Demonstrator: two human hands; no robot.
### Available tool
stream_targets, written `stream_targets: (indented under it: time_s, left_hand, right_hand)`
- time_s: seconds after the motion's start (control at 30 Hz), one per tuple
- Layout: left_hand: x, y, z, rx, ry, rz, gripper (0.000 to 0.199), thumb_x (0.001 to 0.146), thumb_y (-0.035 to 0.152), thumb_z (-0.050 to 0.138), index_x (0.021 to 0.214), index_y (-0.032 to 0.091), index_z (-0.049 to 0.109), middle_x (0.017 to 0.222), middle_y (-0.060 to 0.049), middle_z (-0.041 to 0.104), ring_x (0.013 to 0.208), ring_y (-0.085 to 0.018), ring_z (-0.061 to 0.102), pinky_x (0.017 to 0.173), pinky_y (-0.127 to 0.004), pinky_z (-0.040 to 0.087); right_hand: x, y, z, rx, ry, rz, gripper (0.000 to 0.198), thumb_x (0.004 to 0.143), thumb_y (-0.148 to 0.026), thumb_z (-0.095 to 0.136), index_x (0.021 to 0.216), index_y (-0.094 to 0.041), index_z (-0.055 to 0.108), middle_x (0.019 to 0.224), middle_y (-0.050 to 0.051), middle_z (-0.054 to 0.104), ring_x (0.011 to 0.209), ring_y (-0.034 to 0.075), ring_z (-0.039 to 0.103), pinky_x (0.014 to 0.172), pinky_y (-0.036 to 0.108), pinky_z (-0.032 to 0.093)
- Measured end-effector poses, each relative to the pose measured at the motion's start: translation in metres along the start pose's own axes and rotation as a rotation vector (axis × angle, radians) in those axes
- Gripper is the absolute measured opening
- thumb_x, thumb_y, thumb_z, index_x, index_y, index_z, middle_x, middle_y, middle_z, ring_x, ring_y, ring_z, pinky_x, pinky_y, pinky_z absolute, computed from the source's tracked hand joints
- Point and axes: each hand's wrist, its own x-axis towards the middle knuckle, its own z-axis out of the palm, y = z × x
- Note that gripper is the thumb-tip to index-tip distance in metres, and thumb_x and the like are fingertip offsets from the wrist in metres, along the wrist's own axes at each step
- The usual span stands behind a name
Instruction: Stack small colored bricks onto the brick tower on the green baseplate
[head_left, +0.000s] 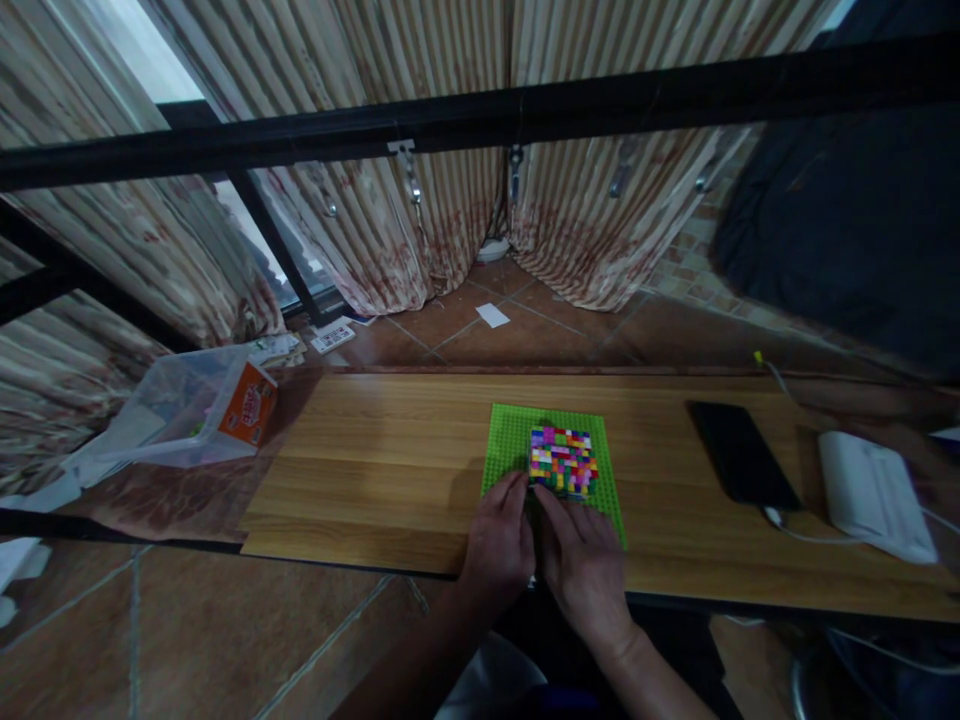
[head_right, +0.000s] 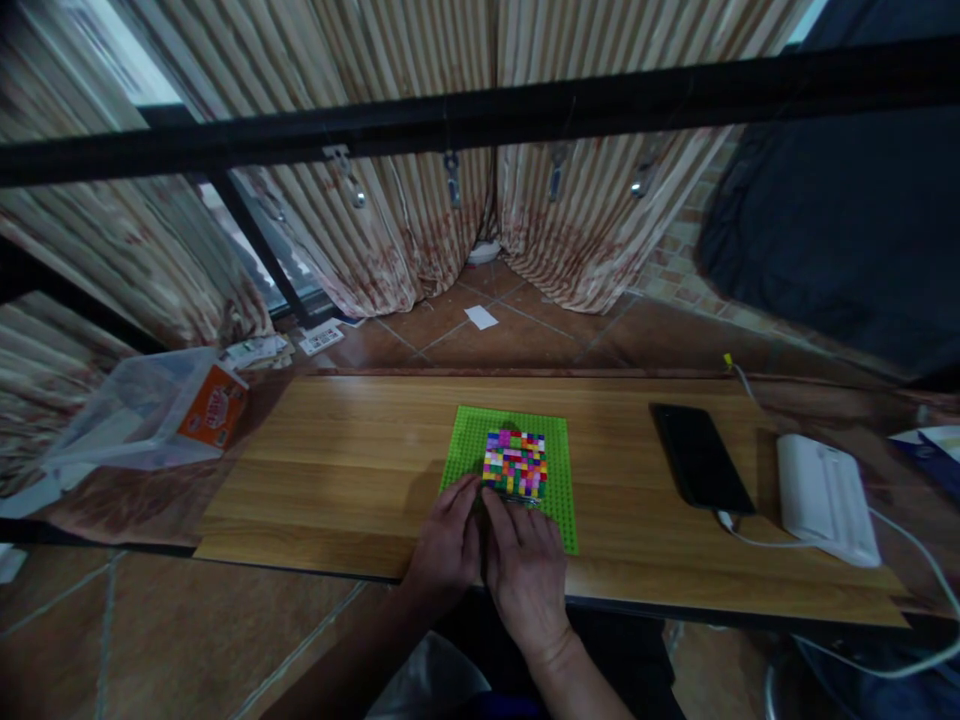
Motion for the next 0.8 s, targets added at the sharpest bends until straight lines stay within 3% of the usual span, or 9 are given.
stream_targets:
  time_s: [0.13, 0.33, 0.8]
  left_hand:
    - [0.001, -0.001, -0.001, -0.017, -0.012, 0.013, 0.049, 0.086, 0.015, 0.04, 0.134, 0.013, 0.043, 0.136, -0.015, 0.049, 0.128, -0.024, 0.044, 0.109, -0.043, 0.038]
    - [0.003, -0.004, -0.003, 0.039, -0.043, 0.023, 0.049, 0.085, 0.014, 0.037, 0.133, 0.008, 0.044, 0.136, -0.017, 0.048, 0.129, -0.024, 0.043, 0.109, -0.043, 0.038]
    - [0.003, -0.009, -0.002, 0.071, -0.06, 0.049, 0.053, 0.082, 0.015, 0.042, 0.135, 0.009, 0.043, 0.137, -0.018, 0.047, 0.129, -0.027, 0.043, 0.107, -0.045, 0.04]
  right_hand:
    - [0.007, -0.005, 0.007, -0.04, -0.069, 0.03, 0.045, 0.091, -0.02, 0.045, 0.136, -0.02, 0.043, 0.093, 0.009, 0.066, 0.08, 0.023, 0.058, 0.066, 0.034, 0.044]
    - [0.009, -0.009, 0.001, -0.14, -0.158, 0.043, 0.047, 0.088, -0.012, 0.047, 0.134, -0.02, 0.045, 0.09, 0.007, 0.066, 0.078, 0.021, 0.059, 0.067, 0.032, 0.044]
    - [0.007, -0.017, 0.005, -0.132, -0.224, 0.096, 0.061, 0.082, -0.003, 0.046, 0.14, -0.018, 0.035, 0.093, 0.007, 0.07, 0.076, 0.021, 0.064, 0.067, 0.032, 0.048]
